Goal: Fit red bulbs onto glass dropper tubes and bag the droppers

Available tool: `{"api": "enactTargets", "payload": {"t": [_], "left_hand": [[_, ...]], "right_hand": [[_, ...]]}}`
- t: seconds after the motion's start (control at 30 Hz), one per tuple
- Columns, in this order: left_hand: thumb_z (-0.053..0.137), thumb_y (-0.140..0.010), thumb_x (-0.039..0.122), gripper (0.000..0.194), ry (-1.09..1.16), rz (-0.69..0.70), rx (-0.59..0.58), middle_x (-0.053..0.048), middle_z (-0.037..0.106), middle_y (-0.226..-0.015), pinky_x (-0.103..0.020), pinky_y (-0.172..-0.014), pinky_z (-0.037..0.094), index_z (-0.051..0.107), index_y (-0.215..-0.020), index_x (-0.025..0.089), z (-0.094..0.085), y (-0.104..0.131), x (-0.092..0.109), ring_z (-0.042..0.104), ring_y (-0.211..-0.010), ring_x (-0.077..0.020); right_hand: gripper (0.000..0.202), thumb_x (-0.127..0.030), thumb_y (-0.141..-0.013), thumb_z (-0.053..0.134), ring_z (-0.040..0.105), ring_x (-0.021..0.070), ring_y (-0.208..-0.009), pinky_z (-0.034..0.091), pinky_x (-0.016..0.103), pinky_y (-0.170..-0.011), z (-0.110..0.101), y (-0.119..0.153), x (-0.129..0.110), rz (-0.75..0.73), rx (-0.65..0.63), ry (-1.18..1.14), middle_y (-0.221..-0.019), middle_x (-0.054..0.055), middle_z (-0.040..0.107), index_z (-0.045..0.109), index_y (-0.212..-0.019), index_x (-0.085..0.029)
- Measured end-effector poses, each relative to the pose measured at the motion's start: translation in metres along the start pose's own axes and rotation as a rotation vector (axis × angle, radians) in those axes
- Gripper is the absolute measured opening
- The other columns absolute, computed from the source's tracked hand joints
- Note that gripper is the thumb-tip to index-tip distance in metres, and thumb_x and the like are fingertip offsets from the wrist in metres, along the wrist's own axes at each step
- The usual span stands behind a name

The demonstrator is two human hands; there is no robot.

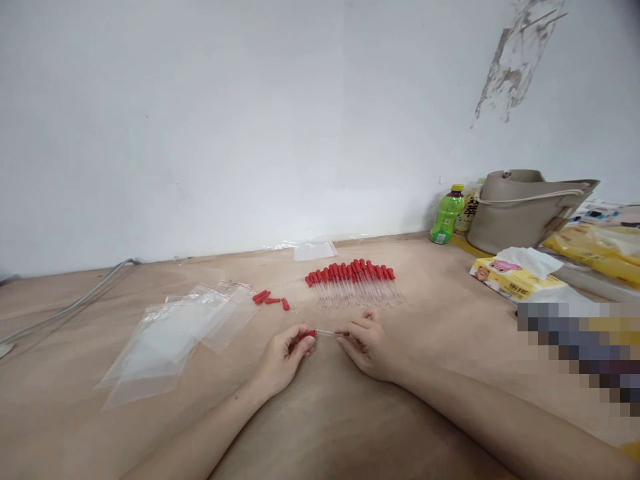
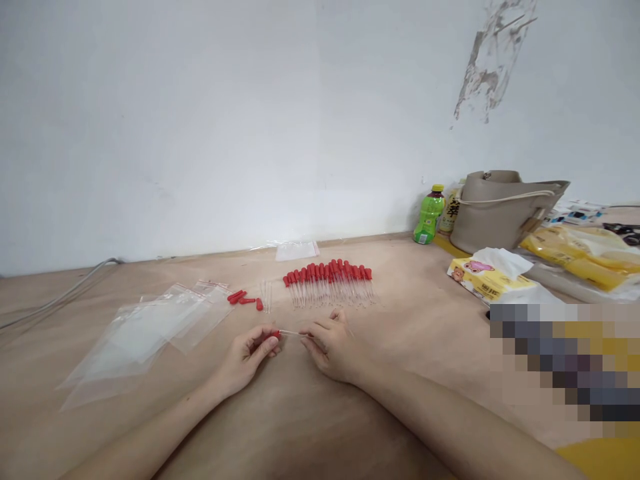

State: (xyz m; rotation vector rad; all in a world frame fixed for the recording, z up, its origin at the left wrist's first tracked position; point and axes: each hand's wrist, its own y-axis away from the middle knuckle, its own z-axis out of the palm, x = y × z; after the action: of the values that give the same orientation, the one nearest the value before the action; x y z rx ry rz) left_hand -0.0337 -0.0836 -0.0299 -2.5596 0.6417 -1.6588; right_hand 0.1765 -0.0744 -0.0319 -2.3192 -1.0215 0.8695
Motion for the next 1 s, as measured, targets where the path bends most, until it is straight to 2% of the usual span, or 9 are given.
{"api": "enactTargets", "payload": {"t": [0.27, 0.43, 0.53, 0.7, 1.0], "left_hand": [[0.046, -0.083, 0.032, 0.020, -0.047, -0.009, 0.009, 0.001, 0.054, -0.062, -0.021, -0.056, 0.042, 0.057, -0.084, 0.015, -0.001, 0.002, -0.002, 0.051, -0.057, -0.0106], [0.045, -0.083, 0.032, 0.022, -0.145, 0.012, -0.059, 0.001, 0.055, -0.060, -0.018, -0.052, 0.041, 0.060, -0.082, 0.015, -0.001, 0.006, 0.006, 0.050, -0.054, -0.0100], [0.045, -0.082, 0.032, 0.023, -0.256, 0.013, -0.088, 0.000, 0.059, -0.062, -0.018, -0.051, 0.040, 0.062, -0.082, 0.016, -0.001, 0.008, 0.012, 0.052, -0.055, -0.0108], [0.047, -0.081, 0.033, 0.022, -0.352, 0.054, -0.027, 0.000, 0.064, -0.069, -0.020, -0.055, 0.042, 0.063, -0.086, 0.019, -0.001, 0.008, 0.013, 0.056, -0.059, -0.0128], [0.048, -0.081, 0.030, 0.018, -0.379, 0.145, -0.018, -0.001, 0.065, -0.072, -0.023, -0.061, 0.044, 0.063, -0.085, 0.020, -0.001, 0.010, 0.015, 0.058, -0.065, -0.0142]], "right_hand": [[0.016, -0.020, -0.083, 0.044, 0.048, 0.0087, -0.061, 0.022, 0.031, -0.076, -0.005, -0.004, 0.001, -0.010, -0.126, -0.050, -0.074, -0.002, 0.062, 0.059, -0.089, -0.022], [0.017, -0.020, -0.082, 0.048, 0.050, 0.0079, -0.061, 0.020, 0.032, -0.077, -0.015, -0.011, 0.005, -0.029, -0.206, -0.043, -0.075, -0.003, 0.063, 0.061, -0.090, -0.025], [0.019, -0.020, -0.083, 0.044, 0.051, 0.0097, -0.064, 0.021, 0.032, -0.075, -0.015, -0.011, 0.004, -0.093, -0.179, 0.048, -0.077, -0.001, 0.063, 0.062, -0.088, -0.024], [0.022, -0.016, -0.082, 0.040, 0.048, 0.0106, -0.061, 0.021, 0.031, -0.069, -0.010, -0.006, -0.004, -0.138, -0.093, 0.208, -0.070, 0.001, 0.060, 0.061, -0.086, -0.022], [0.021, -0.018, -0.083, 0.038, 0.043, 0.0099, -0.057, 0.020, 0.029, -0.066, -0.004, -0.009, -0.009, -0.096, -0.147, 0.172, -0.066, 0.000, 0.058, 0.057, -0.075, -0.019]]}}
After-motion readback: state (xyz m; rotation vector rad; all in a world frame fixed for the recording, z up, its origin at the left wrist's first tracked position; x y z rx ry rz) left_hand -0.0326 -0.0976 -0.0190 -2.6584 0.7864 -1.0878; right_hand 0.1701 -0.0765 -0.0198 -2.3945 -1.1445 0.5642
